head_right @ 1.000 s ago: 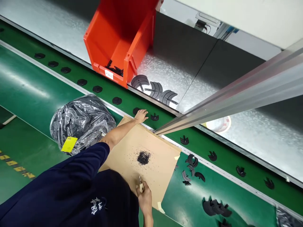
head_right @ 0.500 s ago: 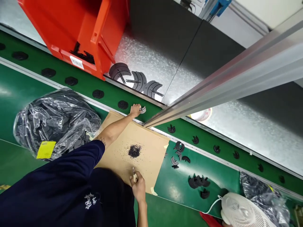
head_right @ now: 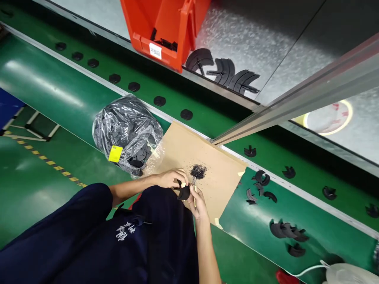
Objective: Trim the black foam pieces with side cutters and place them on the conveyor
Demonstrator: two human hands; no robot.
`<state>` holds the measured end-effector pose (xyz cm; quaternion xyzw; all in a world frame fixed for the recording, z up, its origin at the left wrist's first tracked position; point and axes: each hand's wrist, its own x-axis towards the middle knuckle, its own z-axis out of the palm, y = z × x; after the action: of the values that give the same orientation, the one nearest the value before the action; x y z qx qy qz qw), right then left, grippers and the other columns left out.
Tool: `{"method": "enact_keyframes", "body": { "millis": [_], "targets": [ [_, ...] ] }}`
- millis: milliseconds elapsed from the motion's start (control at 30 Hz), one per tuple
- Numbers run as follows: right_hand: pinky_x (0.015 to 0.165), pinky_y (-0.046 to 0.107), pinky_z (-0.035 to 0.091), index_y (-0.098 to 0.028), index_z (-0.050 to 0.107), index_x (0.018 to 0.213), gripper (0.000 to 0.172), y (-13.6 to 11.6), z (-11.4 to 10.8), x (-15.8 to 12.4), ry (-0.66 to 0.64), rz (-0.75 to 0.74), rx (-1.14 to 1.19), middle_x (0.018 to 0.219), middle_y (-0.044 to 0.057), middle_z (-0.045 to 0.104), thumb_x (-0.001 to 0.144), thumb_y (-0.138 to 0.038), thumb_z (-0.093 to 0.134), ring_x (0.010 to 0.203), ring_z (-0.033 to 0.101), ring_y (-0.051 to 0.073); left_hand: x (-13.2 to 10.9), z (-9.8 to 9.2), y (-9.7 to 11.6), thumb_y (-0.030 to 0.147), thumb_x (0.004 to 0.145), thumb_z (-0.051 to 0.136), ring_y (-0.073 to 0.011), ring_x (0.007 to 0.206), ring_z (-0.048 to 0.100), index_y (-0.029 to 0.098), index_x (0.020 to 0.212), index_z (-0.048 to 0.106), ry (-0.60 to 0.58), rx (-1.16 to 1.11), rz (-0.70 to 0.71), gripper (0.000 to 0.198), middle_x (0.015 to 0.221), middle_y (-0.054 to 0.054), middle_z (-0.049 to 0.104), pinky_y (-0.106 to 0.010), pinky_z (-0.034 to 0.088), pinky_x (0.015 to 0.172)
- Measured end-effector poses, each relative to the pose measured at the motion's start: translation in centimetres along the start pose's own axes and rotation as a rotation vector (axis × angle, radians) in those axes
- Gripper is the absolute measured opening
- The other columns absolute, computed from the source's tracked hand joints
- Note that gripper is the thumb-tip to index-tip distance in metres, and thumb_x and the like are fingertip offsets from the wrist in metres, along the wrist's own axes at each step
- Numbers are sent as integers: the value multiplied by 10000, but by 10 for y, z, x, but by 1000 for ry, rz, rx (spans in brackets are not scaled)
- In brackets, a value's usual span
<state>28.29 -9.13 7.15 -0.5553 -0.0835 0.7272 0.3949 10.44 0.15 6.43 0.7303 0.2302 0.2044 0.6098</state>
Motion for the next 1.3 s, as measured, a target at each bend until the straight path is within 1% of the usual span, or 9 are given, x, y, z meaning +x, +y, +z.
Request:
{"method": "enact_keyframes", "body": {
  "millis": [100, 200, 267, 467, 667, 767, 867, 1033, 1300],
  "targets": [
    [596, 237, 553, -211, 693, 772, 388, 10, 13, -8, -31, 33, -62, 717, -22, 666, 574, -413, 959, 635, 618, 126, -32, -5, 11, 264, 937, 671, -235, 1104, 688, 214, 943, 746, -6, 134, 12, 90, 1116, -120, 764, -383, 520, 1024],
    [568, 238, 535, -207, 643, 733, 410, 21, 19, -13, -12, -32, -90, 644, -48, 601, 574, -413, 960, 570, 571, 107, -58, -24, 6, 249, 925, 682, -216, 1131, 677, 240, 1135, 712, 79, 422, -322, 212, 1188, -84, 730, -319, 531, 1019],
    [543, 234, 514, -205, 615, 715, 413, 25, 19, -14, 37, -94, -72, 630, -58, 577, 587, -409, 951, 541, 540, 93, -76, -44, -5, 231, 952, 620, -219, 1072, 690, 228, 1089, 711, 183, 622, -626, 165, 1105, -76, 730, -316, 543, 987],
    [529, 246, 506, -198, 621, 708, 389, 32, 13, -20, 152, -168, 10, 657, -52, 589, 554, -332, 953, 545, 530, 89, -120, -97, -34, 58, 893, 509, -290, 1130, 661, 145, 975, 686, 374, 768, -843, 213, 1021, -159, 676, -392, 524, 1014],
    [529, 253, 520, -211, 618, 737, 360, 32, 14, -34, 181, -243, 35, 676, -47, 599, 590, -325, 927, 557, 543, 99, -116, -94, -25, 108, 953, 452, -206, 962, 686, 141, 1132, 647, 441, 691, -638, 267, 997, -106, 675, -347, 567, 925],
    [551, 256, 544, -217, 589, 728, 390, 30, 21, -41, 199, -277, 32, 653, -64, 562, 593, -355, 928, 558, 548, 96, -104, -68, -6, 217, 996, 469, -165, 909, 698, 161, 1193, 651, 517, 444, -308, 274, 1035, -88, 687, -302, 590, 838],
    [587, 269, 572, -225, 526, 686, 456, 26, 31, -48, 177, -300, 5, 608, -85, 501, 587, -413, 929, 538, 528, 89, -91, -36, 22, 304, 984, 564, -174, 922, 700, 181, 1008, 734, 568, 172, 26, 211, 1000, -85, 709, -306, 589, 818],
    [574, 261, 551, -237, 474, 661, 490, 19, 42, -61, 140, -364, -55, 599, -82, 479, 615, -483, 896, 543, 508, 94, -71, -3, 58, 219, 974, 565, -189, 945, 689, 212, 1075, 774, 446, 251, 107, 231, 1006, -86, 748, -351, 584, 867],
    [635, 257, 508, -220, 602, 782, 356, 15, 38, -72, 187, -399, -43, 691, -61, 561, 653, -425, 863, 628, 535, 105, -57, 8, 61, 305, 1004, 543, -229, 1094, 695, 195, 1171, 720, 370, 280, 206, 267, 1157, -117, 746, -413, 579, 959]
  ]
}}
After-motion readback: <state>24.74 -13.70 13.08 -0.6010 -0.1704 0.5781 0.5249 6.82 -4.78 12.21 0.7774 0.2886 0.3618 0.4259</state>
